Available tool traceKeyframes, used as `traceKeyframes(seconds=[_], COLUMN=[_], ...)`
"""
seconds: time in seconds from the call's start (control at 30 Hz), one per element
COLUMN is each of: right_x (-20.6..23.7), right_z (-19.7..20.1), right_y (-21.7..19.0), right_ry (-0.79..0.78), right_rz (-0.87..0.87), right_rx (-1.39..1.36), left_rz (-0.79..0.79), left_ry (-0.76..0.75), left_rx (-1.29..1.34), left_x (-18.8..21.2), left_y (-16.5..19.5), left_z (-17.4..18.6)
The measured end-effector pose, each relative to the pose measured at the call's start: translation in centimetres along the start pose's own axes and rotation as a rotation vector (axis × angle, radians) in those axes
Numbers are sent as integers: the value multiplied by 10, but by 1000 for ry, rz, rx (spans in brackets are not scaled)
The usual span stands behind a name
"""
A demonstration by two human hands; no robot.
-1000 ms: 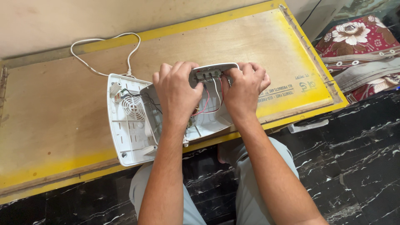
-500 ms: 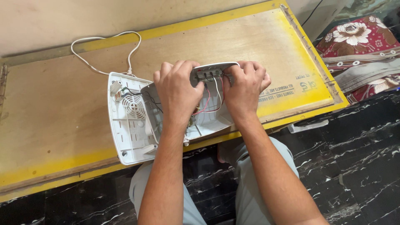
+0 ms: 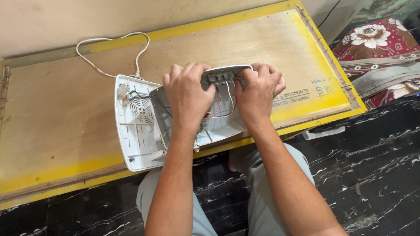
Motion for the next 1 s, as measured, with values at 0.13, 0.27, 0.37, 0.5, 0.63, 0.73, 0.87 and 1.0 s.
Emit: traceKeyframes(seconds=[0.13, 0.27, 0.37, 0.5, 0.63, 0.73, 0.87, 1.0], right_x=[0, 0, 0, 0, 0, 0, 0, 0], right_z=[0, -1, -1, -1, -1, 0, 0, 0], right_y=[1, 2, 2, 2, 1, 1, 1, 2], right_ry=[-14, -13, -4, -11, -13, -13, -11, -19], right_rz=[-2, -5, 8, 4, 9, 7, 16, 21], right_rx=[-12, -17, -3, -12, -19, -23, -26, -22], left_rz=[5, -2, 0, -3, 7, -3, 9, -10], left_ry=[-9, -4, -8, 0, -7, 6, -14, 3], left_rx=[8, -1, 5, -1, -1, -1, 1, 1], left_x=[0, 0, 0, 0, 0, -1, 0, 0], left_y=[0, -1, -1, -1, -1, -2, -2, -2], left_z=[0, 0, -1, -1, -2, -2, -2, -1])
Point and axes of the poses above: each hand's wrist, its own x-axis away from the middle knuckle, its own z-axis out of the back of the hand, y = z × x, the point moved 3 cm from there along -x, towards the middle knuckle, and after that the axes turned 5 degrees about -z, right-handed, at the moved point
